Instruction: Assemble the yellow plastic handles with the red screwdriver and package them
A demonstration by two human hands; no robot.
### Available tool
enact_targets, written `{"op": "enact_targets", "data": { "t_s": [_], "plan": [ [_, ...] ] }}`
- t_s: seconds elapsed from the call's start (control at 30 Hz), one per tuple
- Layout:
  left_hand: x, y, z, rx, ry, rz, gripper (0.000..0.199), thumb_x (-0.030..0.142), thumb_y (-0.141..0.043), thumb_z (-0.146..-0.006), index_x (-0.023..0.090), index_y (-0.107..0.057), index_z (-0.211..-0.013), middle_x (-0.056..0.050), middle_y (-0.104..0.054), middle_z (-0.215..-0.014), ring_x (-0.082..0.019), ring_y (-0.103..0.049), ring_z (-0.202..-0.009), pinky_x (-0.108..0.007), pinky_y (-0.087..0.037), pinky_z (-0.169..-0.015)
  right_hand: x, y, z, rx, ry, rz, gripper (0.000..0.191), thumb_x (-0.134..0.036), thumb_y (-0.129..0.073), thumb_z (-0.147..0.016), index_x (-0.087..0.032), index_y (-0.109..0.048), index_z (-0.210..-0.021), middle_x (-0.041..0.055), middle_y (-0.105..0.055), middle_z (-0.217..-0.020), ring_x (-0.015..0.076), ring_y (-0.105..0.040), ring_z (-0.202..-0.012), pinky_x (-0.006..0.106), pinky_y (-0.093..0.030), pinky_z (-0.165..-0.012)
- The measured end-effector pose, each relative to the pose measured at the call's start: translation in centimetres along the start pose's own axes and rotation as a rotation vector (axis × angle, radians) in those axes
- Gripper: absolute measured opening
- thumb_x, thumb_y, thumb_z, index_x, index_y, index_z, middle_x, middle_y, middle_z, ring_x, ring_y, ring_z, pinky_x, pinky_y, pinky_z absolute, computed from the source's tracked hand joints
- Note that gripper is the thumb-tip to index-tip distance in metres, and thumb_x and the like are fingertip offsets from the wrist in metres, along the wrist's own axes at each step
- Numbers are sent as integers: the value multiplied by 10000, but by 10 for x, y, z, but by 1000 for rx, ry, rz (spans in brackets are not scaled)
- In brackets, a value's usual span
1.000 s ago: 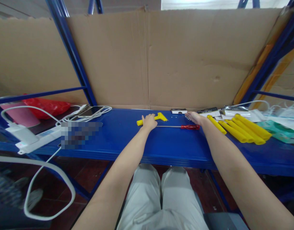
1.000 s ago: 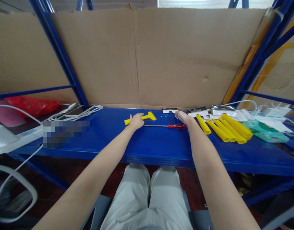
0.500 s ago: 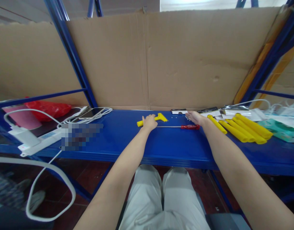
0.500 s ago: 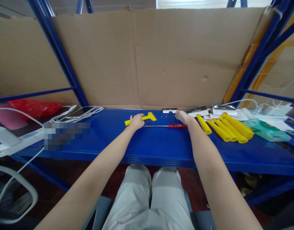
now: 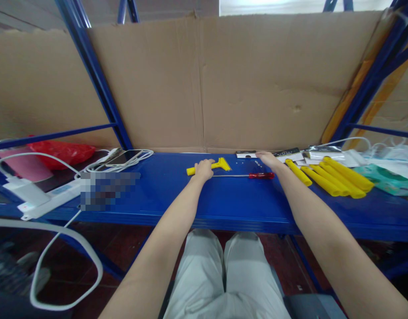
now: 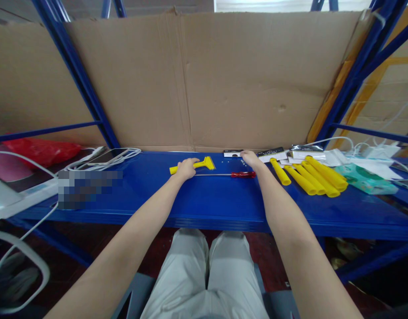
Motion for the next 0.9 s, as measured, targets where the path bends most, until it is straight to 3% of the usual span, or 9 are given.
{"op": "enact_targets", "data": {
  "t_s": [0.17,0.3,0.47,0.7,0.9],
  "plan": [
    [2,3,4,22,-81,-19,643,55,-458,-815,321,-448,-1400,-81,-563,-1310,-261,-529,-1199,-413,-403,-974,-29,-21,17,-97,240,231,309,-177,-543,-782,-172,-721,-1034,89,-693,-1147,241,-607,-1092,344,-409,-984],
    [7,6,9,27,-155,-11,660,63,-433,-846,354,-386,-1436,-81,-536,-1294,-255,-541,-1164,-412,-393,-982,-43,-39,30,-139,316,309,174,-224,-570,-783,-199,-741,-799,71,-735,-965,256,-630,-1008,327,-436,-916],
    [12,7,15,10,-256,-17,663,49,-379,-861,376,-376,-1438,-72,-529,-1248,-243,-526,-1149,-404,-410,-957,-46,-49,38,-200,266,249,221,-218,-563,-772,-194,-639,-566,51,-695,-718,226,-636,-843,283,-453,-775],
    [17,4,18,3,-335,-55,749,23,-394,-828,414,-309,-1461,-66,-516,-1289,-246,-483,-1166,-417,-400,-968,-47,-52,42,-158,146,55,156,-232,-568,-766,-175,-636,-637,31,-675,-729,168,-589,-756,265,-436,-707],
    [20,2,18,22,-360,-46,647,71,-342,-891,431,-375,-1427,-58,-527,-1251,-232,-510,-1116,-384,-405,-945,-48,-54,47,-186,92,-60,183,-243,-575,-767,-184,-580,-594,-9,-595,-623,130,-514,-657,242,-389,-640]
  ]
}}
Point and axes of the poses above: each hand's wrist, its own z-axis away from the middle knuckle, its own y-axis out of the back of the hand, x = y × z, the point moved 1 cm from there along -z, towards the middle knuckle
